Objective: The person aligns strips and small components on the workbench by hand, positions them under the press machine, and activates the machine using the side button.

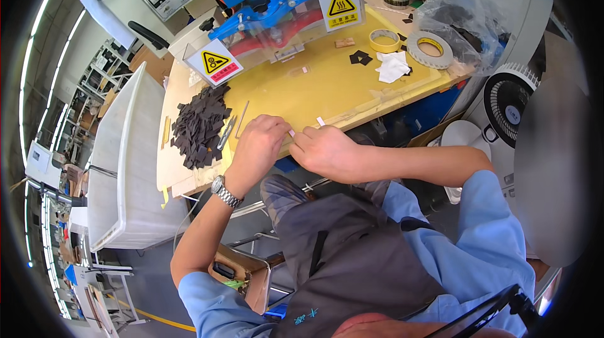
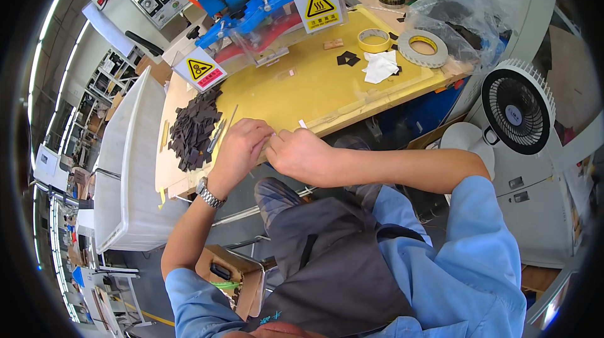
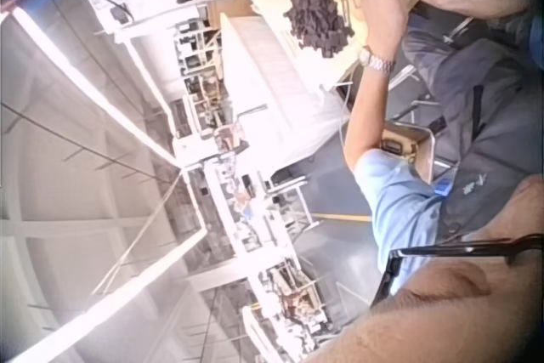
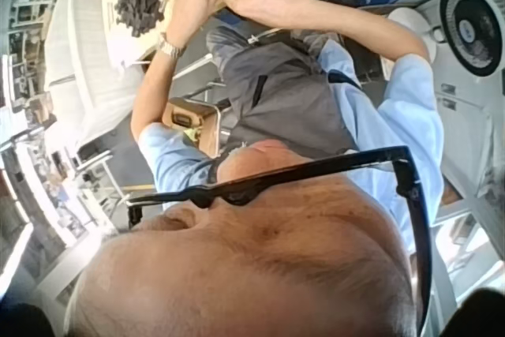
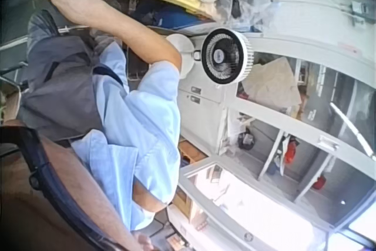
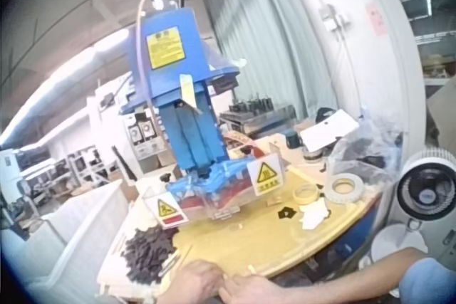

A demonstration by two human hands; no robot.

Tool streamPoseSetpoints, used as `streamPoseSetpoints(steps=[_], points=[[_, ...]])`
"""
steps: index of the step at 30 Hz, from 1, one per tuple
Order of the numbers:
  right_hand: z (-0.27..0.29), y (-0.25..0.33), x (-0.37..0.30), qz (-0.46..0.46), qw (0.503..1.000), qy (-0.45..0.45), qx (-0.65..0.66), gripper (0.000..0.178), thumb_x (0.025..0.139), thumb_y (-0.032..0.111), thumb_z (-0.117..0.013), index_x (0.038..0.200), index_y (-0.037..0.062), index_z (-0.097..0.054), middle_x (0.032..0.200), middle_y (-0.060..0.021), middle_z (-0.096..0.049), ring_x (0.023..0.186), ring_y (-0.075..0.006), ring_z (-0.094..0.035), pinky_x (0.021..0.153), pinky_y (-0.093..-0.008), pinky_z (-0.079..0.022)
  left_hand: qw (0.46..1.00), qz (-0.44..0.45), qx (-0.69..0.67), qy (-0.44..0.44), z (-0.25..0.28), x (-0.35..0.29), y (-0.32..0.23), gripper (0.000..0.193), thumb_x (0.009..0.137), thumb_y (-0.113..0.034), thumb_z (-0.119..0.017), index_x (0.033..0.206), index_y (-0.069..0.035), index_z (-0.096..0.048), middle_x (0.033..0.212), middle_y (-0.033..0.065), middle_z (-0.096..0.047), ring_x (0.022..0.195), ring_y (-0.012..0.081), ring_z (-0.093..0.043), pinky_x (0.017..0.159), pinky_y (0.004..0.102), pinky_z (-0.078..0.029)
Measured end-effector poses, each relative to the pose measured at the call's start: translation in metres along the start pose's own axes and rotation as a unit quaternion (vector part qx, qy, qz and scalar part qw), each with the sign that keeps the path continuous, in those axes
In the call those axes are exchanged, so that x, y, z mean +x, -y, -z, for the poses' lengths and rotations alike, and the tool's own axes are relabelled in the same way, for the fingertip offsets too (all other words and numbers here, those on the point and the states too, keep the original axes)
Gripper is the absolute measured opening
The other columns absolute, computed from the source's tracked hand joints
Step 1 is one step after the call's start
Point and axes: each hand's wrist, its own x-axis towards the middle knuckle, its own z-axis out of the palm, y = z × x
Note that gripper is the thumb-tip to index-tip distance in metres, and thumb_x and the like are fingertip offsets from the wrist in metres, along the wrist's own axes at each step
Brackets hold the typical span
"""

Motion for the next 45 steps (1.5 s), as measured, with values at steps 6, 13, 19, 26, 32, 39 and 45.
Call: streamPoseSetpoints(steps=[6,13,19,26,32,39,45], points=[[0.007,0.002,-0.006,-0.008,0.999,0.046,0.024,0.025,0.076,0.012,-0.077,0.094,0.0014,-0.063,0.094,-0.011,-0.067,0.089,-0.0266,-0.069,0.069,-0.04,-0.057,1.0,-0.005,-0.004,-0.025,-0.005,-0.007,-0.009,0.027,0.084,0.004,-0.074,0.111,-0.001,-0.078,0.112,0.0142,-0.074,0.106,0.0361,-0.07,0.092,0.0452,-0.058],[0.024,-0.013,-0.013,-0.092,0.987,-0.032,0.129,0.019,0.093,0.02,-0.08,0.102,0.0072,-0.069,0.091,-0.0082,-0.068,0.086,-0.0291,-0.071,0.07,-0.0431,-0.056,0.997,0.035,-0.063,0.005,0.0,0.0,0.002,0.021,0.089,0.0,-0.075,0.109,-0.003,-0.079,0.11,0.014,-0.075,0.106,0.0351,-0.07,0.092,0.0437,-0.058],[-0.006,-0.098,-0.023,-0.213,0.97,-0.069,0.1,0.018,0.094,0.015,-0.077,0.109,0.0059,-0.074,0.1,-0.0109,-0.072,0.095,-0.0336,-0.073,0.08,-0.0465,-0.057,0.982,0.123,-0.141,0.038,0.003,0.019,0.015,0.016,0.094,-0.004,-0.075,0.108,0.001,-0.079,0.106,0.0152,-0.078,0.095,0.0365,-0.073,0.089,0.0429,-0.059],[-0.058,-0.167,0.001,-0.232,0.969,-0.025,0.084,0.027,0.096,0.02,-0.075,0.12,0.0056,-0.077,0.11,-0.0164,-0.072,0.109,-0.0377,-0.071,0.091,-0.0511,-0.057,0.998,0.057,-0.004,-0.003,-0.01,0.044,0.053,0.014,0.097,-0.008,-0.07,0.104,0.0,-0.078,0.103,0.0169,-0.078,0.097,0.0387,-0.073,0.088,0.0467,-0.058],[-0.08,-0.191,0.015,-0.195,0.979,-0.013,0.056,0.019,0.097,0.023,-0.074,0.105,0.0067,-0.078,0.105,-0.0155,-0.071,0.106,-0.0381,-0.071,0.088,-0.0507,-0.057,0.999,0.016,0.043,-0.006,-0.026,0.061,0.07,0.016,0.096,-0.009,-0.069,0.107,0.0,-0.077,0.109,0.0177,-0.076,0.105,0.0388,-0.071,0.092,0.0475,-0.058],[-0.085,-0.195,0.019,-0.164,0.985,-0.014,0.056,0.02,0.098,0.025,-0.07,0.094,0.0062,-0.078,0.101,-0.0163,-0.07,0.098,-0.0381,-0.072,0.083,-0.0512,-0.057,0.999,0.003,0.052,-0.008,-0.034,0.066,0.08,0.021,0.096,-0.01,-0.069,0.111,0.003,-0.075,0.115,0.0195,-0.076,0.107,0.0399,-0.07,0.096,0.0479,-0.057],[-0.089,-0.201,0.021,-0.125,0.992,-0.004,0.009,0.015,0.094,0.018,-0.069,0.095,0.0063,-0.079,0.1,-0.0164,-0.07,0.095,-0.0378,-0.074,0.08,-0.0505,-0.059,0.998,-0.018,0.052,-0.01,-0.034,0.065,0.082,0.022,0.097,-0.01,-0.067,0.112,0.004,-0.075,0.114,0.0206,-0.075,0.107,0.0407,-0.07,0.096,0.0482,-0.057]])
